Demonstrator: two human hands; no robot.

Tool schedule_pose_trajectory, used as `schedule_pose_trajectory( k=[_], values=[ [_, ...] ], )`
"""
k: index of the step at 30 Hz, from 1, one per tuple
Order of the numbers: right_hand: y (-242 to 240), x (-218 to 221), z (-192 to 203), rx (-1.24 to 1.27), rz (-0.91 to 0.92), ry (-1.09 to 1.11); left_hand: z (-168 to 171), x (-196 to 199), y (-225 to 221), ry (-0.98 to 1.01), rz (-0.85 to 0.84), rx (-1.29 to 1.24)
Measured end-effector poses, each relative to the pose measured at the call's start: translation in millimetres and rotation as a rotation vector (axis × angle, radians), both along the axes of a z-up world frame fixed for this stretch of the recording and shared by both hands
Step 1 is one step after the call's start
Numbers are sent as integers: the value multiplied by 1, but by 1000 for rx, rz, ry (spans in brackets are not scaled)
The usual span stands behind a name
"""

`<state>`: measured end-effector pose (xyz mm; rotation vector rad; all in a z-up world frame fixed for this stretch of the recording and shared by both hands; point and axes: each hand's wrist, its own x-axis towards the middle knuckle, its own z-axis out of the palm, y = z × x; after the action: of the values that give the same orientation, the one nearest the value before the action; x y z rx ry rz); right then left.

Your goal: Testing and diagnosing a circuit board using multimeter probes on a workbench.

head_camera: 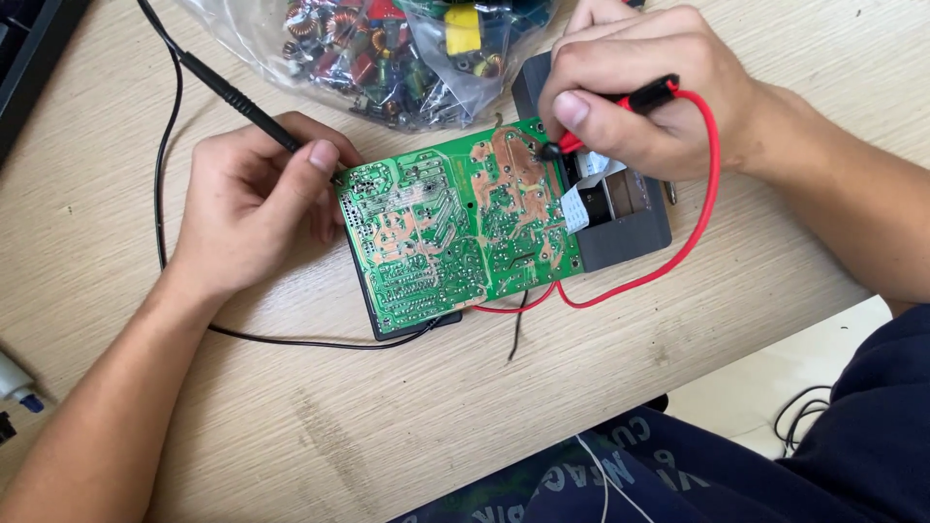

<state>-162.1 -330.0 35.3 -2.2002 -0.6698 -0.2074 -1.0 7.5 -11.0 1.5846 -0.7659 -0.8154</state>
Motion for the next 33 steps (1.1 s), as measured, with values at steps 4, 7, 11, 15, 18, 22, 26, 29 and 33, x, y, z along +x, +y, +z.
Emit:
schedule_pose_trajectory(
  k=[4, 7, 11, 15, 18, 22, 26, 29, 33],
  values=[
    [0, -1, -13, -14, -20, -57, 3, -1, -1, -68, -60, 118],
    [5, -2, -14, 39, -56, -29, 8, -2, -1, -146, -91, 150],
    [6, -3, -21, 60, -97, -62, 8, -2, -2, -144, -110, 138],
    [8, -6, -20, 66, -174, 10, 7, -1, -2, -153, -114, 129],
    [8, -4, -19, 51, -150, -25, 9, -2, -2, -152, -106, 149],
    [8, -5, -19, 62, -171, 13, 6, -2, -1, -159, -106, 128],
    [9, -4, -20, 48, -178, -11, 3, 0, 0, -206, -99, 133],
    [9, -5, -21, 62, -187, 7, 2, 0, 0, -225, -112, 124],
    [11, -2, -23, 58, -154, -76, 0, 2, 0, -256, -112, 142]
  ],
)
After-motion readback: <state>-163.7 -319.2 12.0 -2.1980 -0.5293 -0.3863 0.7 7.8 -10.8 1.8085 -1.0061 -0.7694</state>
